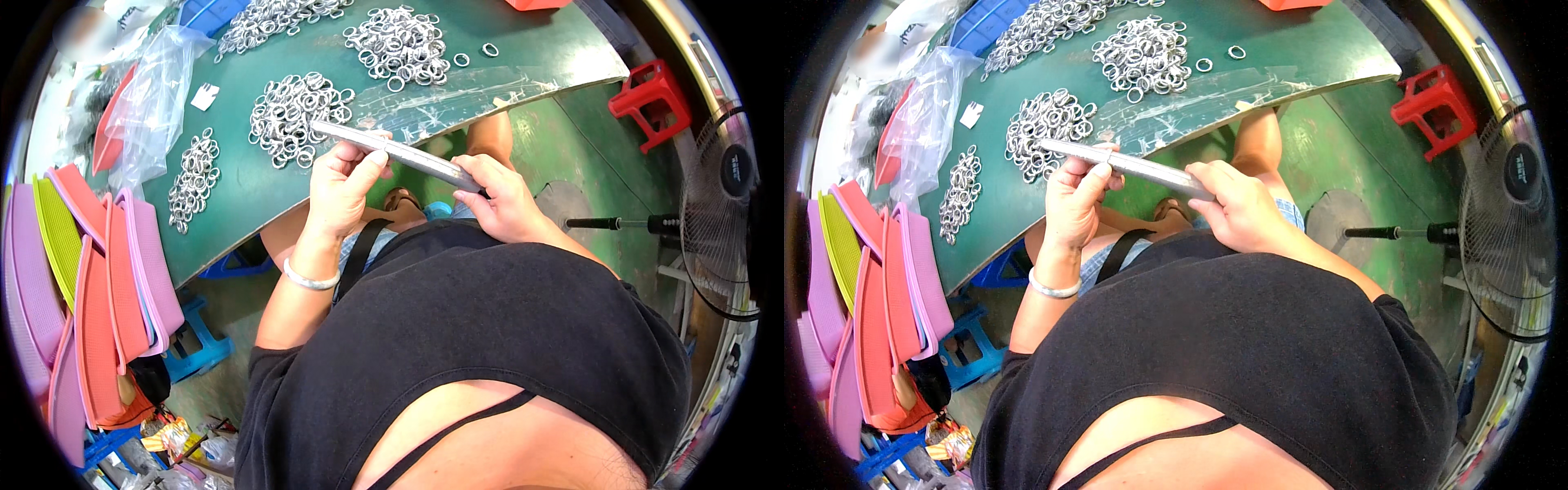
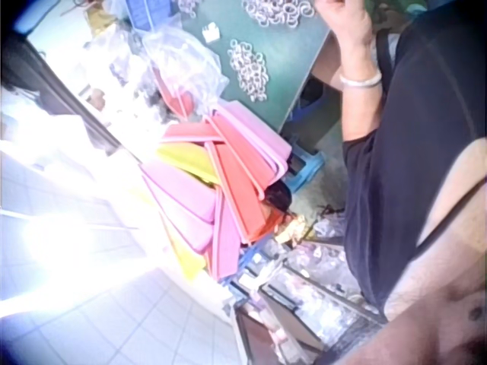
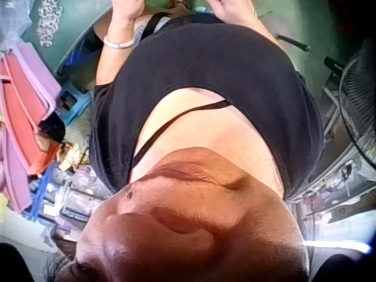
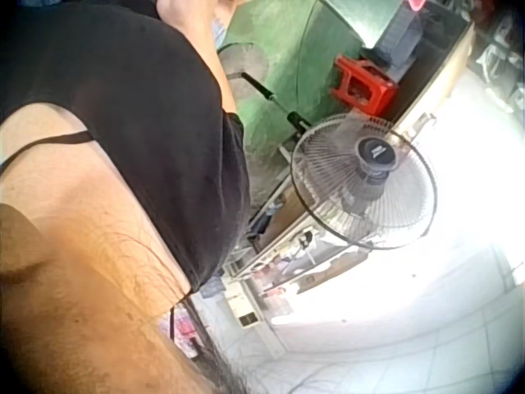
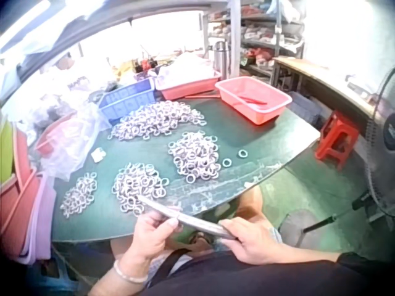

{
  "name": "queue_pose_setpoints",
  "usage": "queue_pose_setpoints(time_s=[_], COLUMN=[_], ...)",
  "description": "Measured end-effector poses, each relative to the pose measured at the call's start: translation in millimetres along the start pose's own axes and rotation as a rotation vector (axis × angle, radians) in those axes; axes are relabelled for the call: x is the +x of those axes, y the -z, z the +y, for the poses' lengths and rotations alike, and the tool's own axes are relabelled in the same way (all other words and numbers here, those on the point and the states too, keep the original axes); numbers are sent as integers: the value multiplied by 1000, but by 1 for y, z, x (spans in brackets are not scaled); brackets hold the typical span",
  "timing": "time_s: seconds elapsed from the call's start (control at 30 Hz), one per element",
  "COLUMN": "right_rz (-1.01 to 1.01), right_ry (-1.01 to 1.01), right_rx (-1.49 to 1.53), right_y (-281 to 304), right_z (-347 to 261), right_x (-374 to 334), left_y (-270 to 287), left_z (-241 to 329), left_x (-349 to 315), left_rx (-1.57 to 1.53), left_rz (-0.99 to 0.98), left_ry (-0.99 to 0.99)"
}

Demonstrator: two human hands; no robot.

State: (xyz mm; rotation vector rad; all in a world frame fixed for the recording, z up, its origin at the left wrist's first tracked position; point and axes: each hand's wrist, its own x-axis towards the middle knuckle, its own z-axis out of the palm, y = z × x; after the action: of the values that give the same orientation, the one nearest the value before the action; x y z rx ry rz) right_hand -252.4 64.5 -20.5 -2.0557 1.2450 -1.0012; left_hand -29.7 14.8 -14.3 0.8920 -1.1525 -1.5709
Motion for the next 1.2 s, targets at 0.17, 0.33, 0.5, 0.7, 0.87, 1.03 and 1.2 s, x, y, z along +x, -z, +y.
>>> queue_pose_setpoints(time_s=[0.17, 0.33, 0.5, 0.7, 0.87, 1.03, 1.2], right_rz=[-27, 8, 0, 45, 120, 150, 141], right_ry=[10, 16, -58, -129, -190, -321, -394], right_rx=[123, 160, 193, 296, 403, 514, 581], right_y=[-5, -11, -16, -13, -17, -10, -8], right_z=[-3, -7, 7, 10, 22, 26, 33], right_x=[0, 5, -7, -5, -10, -12, -16], left_y=[2, 5, 42, 31, -2, -10, -5], left_z=[-1, 5, 42, 42, 34, 28, 32], left_x=[-1, 12, 37, 60, 79, 103, 109], left_rx=[2, -106, 111, 1577, 1442, 1507, 1507], left_rz=[32, 174, 354, 231, -18, -159, -251], left_ry=[-120, -323, -352, -590, -682, -705, -631])
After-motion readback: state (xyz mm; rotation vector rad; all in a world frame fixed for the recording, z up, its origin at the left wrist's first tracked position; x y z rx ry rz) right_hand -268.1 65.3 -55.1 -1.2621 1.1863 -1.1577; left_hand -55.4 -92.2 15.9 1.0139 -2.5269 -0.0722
